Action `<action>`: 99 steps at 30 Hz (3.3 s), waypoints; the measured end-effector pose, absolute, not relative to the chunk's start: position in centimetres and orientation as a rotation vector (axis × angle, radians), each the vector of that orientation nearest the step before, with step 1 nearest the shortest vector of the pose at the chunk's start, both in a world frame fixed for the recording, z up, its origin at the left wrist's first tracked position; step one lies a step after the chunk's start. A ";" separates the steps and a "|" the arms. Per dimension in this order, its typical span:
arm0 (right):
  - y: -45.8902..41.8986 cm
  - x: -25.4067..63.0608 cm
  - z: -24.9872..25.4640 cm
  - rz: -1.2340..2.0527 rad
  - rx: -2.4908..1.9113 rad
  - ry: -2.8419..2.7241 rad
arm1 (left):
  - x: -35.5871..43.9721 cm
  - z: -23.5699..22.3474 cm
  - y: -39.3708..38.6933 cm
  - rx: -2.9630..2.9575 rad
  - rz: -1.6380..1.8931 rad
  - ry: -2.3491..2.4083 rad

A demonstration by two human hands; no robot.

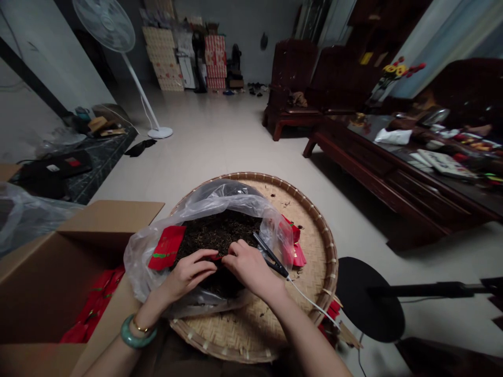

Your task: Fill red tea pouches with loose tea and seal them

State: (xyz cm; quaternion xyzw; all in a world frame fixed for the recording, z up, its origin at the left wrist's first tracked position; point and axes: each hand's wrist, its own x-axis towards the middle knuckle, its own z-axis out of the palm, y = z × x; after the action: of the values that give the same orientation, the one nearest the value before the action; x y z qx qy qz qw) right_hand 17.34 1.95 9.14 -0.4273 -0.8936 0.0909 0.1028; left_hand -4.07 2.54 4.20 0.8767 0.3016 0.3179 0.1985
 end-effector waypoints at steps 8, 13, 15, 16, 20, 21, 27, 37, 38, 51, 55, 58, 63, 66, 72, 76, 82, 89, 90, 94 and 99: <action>1.8 17.8 9.2 0.439 -1.335 -2.711 | -4.2 4.6 2.6 2.450 0.902 0.842; 1.6 17.7 9.8 0.531 -1.391 -2.730 | -4.0 4.5 2.7 2.466 0.882 0.821; 1.4 17.5 9.8 0.542 -1.448 -2.772 | -3.9 4.3 2.7 2.466 0.884 0.821; 1.4 17.5 9.8 0.542 -1.464 -2.786 | -3.9 4.2 2.7 2.465 0.887 0.821; 1.1 17.7 9.9 0.525 -1.438 -2.674 | -4.0 4.2 2.7 2.457 0.896 0.832; 1.1 17.7 9.9 0.522 -1.426 -2.633 | -4.0 4.2 2.7 2.454 0.901 0.836; 1.2 17.1 9.2 0.500 -1.453 -2.681 | -3.7 4.1 2.8 2.451 0.924 0.832; 1.6 17.6 7.3 0.776 -1.211 -2.217 | -3.8 4.5 3.1 2.282 1.067 0.907; 1.8 17.5 7.1 0.816 -1.186 -2.118 | -3.7 4.4 3.1 2.234 1.091 0.936; 2.4 15.9 3.3 1.406 -1.171 -1.116 | -1.5 2.6 3.4 1.304 1.149 1.087; 2.3 16.1 2.8 1.305 -1.156 -1.029 | -1.2 2.2 1.9 1.234 0.878 1.031; 2.1 16.5 3.5 1.087 -1.180 -1.187 | -1.0 2.5 1.1 1.299 0.772 1.194; 1.5 17.4 6.1 0.655 -1.125 -1.640 | -1.1 3.3 1.1 1.527 0.768 1.352; 1.1 17.6 7.0 0.525 -1.133 -1.704 | -1.2 3.6 1.2 1.582 0.756 1.381; 1.3 17.2 6.7 0.441 -1.140 -1.706 | -1.2 3.7 0.9 1.596 0.753 1.358; 1.5 16.8 6.2 0.590 -1.136 -1.608 | -1.3 3.8 0.9 1.595 0.699 1.319; 1.5 16.9 6.5 0.772 -1.116 -1.506 | -1.1 3.6 1.0 1.455 0.731 1.196; 2.0 17.8 7.2 0.761 -1.285 -1.703 | -1.2 3.1 0.7 1.688 0.751 1.169; 2.1 17.6 7.1 0.734 -1.304 -1.684 | -1.2 3.2 0.7 1.723 0.744 1.156; 1.9 16.7 6.4 0.593 -1.300 -1.573 | -1.2 3.1 0.7 1.767 0.761 1.127; 1.7 16.3 6.5 0.503 -1.318 -1.539 | -1.0 2.7 0.6 1.699 0.748 1.168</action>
State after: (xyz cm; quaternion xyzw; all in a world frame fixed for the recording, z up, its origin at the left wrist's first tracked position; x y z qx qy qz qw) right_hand 16.30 1.67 6.55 -0.5458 -0.6373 0.2082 0.5027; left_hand -1.00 0.61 2.74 0.6892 0.4739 0.3035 0.4564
